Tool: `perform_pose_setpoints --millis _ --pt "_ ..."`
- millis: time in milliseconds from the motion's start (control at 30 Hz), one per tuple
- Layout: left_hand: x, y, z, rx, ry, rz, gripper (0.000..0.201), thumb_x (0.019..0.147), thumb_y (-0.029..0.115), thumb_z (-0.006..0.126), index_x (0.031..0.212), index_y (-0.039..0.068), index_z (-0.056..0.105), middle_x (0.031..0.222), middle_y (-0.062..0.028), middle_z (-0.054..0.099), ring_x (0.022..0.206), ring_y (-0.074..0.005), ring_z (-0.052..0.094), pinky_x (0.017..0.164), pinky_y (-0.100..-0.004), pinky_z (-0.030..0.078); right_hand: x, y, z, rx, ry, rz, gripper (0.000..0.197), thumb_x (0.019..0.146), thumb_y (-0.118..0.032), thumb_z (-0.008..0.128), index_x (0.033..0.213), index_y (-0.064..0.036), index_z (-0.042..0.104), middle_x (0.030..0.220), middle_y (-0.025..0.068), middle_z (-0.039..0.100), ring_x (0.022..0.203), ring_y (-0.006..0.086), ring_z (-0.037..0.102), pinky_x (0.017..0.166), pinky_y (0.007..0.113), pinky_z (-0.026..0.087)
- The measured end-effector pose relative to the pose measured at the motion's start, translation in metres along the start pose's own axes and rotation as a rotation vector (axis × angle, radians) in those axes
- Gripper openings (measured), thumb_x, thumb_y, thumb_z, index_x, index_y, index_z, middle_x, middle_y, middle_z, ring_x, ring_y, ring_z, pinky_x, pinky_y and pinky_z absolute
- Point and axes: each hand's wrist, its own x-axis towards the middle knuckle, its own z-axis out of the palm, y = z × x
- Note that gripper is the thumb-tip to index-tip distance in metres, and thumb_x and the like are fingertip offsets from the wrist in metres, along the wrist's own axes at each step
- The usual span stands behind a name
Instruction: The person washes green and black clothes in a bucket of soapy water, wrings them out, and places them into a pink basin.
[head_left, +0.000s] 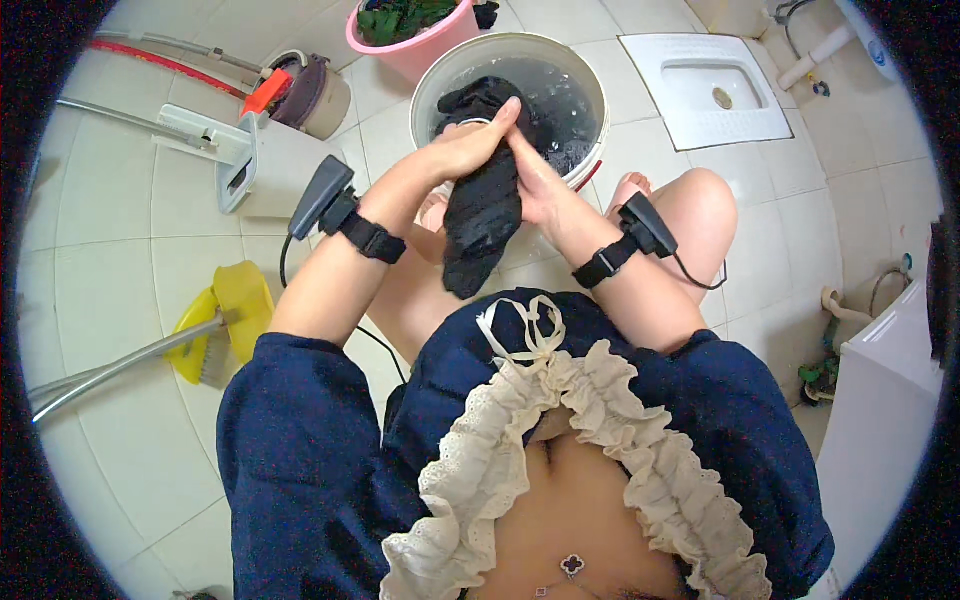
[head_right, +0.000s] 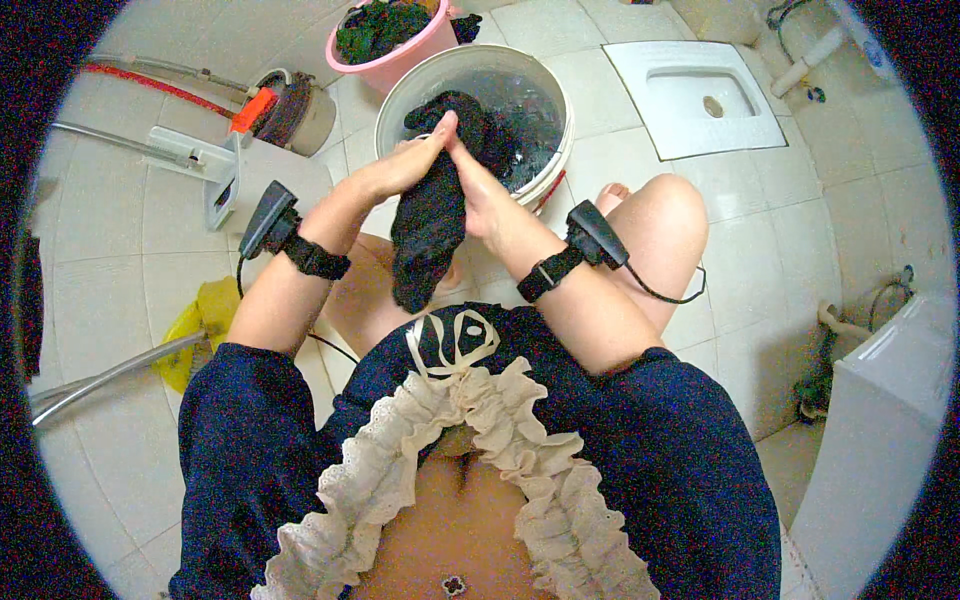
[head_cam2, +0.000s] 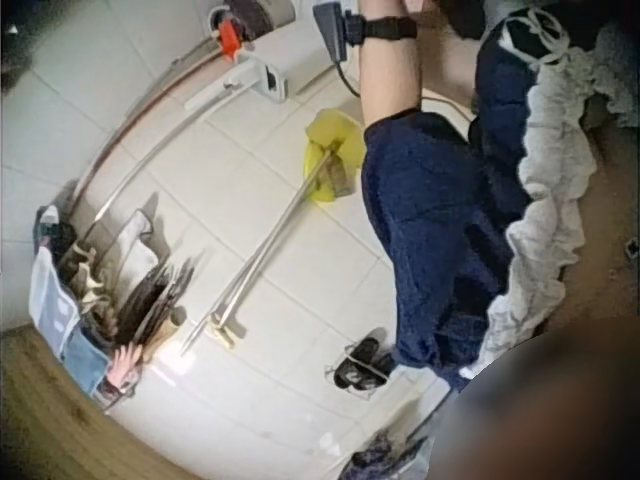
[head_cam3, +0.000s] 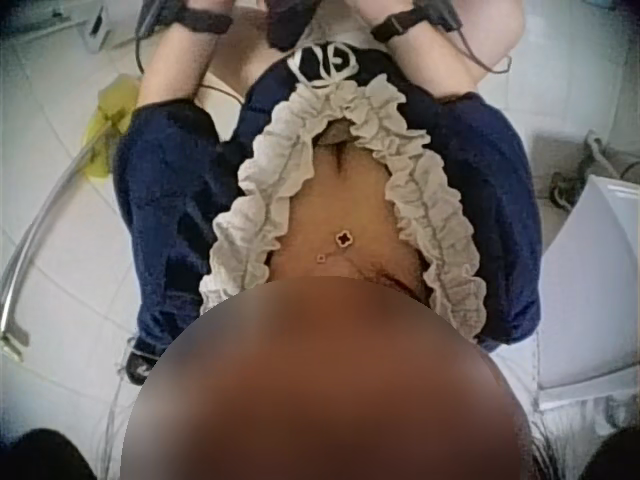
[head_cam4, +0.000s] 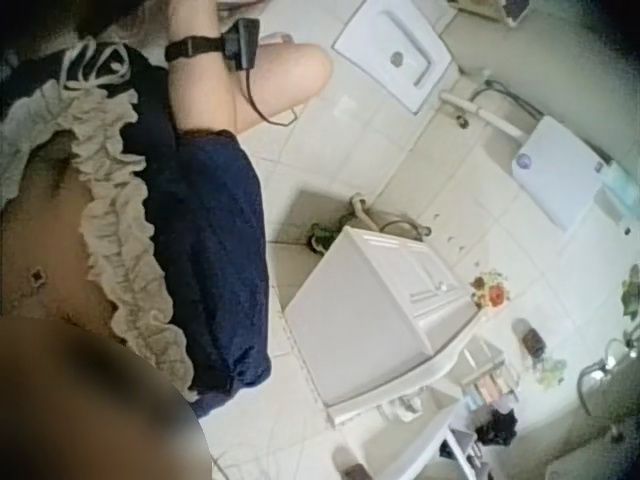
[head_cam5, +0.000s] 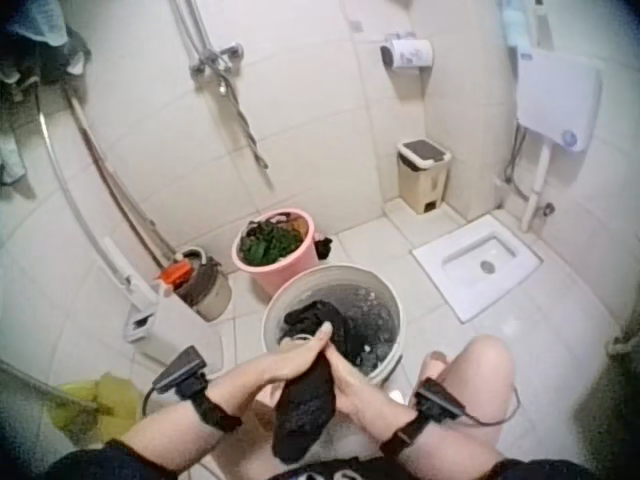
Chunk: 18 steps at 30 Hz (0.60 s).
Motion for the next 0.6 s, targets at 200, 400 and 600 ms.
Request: perform_pose_setpoints --millis 200,400,600 --pt "-0.013 -0.055 -0.018 -0.933 0.177 0.178 0.051 0.084 0.047 0.043 0.099 0.000 0.056 0.093 -0.0115 0.059 0.078 -0.0173 0.056 0.067 -0.0384 0.047 -0.015 -0.014 0.013 0.216 0.077 0.011 0.024 0.076 -0.029 0.059 0.077 -0.0057 0.055 0.069 0.0079 0.059 0.059 0.0195 0.057 0.057 0.032 0.048" --pt "-0.036 -0.070 0.055 -1.746 -0.293 0.117 0.046 0.084 0.043 0.045 0.102 0.001 0.055 0.095 -0.0136 0.059 0.082 -0.0240 0.057 0.073 -0.0406 0.047 -0.035 -0.022 0.037 0.383 -0.213 0.124 0.026 0.075 -0.033 0.057 0.075 -0.0071 0.054 0.067 0.0060 0.058 0.054 0.0181 0.055 0.053 0.028 0.046" --pt "-0.007 -0.023 0.042 -1.865 -0.209 0.469 0.043 0.083 0.041 0.047 0.104 0.005 0.055 0.097 -0.0133 0.059 0.085 -0.0276 0.057 0.075 -0.0426 0.047 -0.045 -0.004 0.041 0.472 -0.110 0.297 0.029 0.068 -0.031 0.066 0.080 -0.0079 0.054 0.066 0.0079 0.056 0.053 0.0190 0.053 0.050 0.029 0.045"
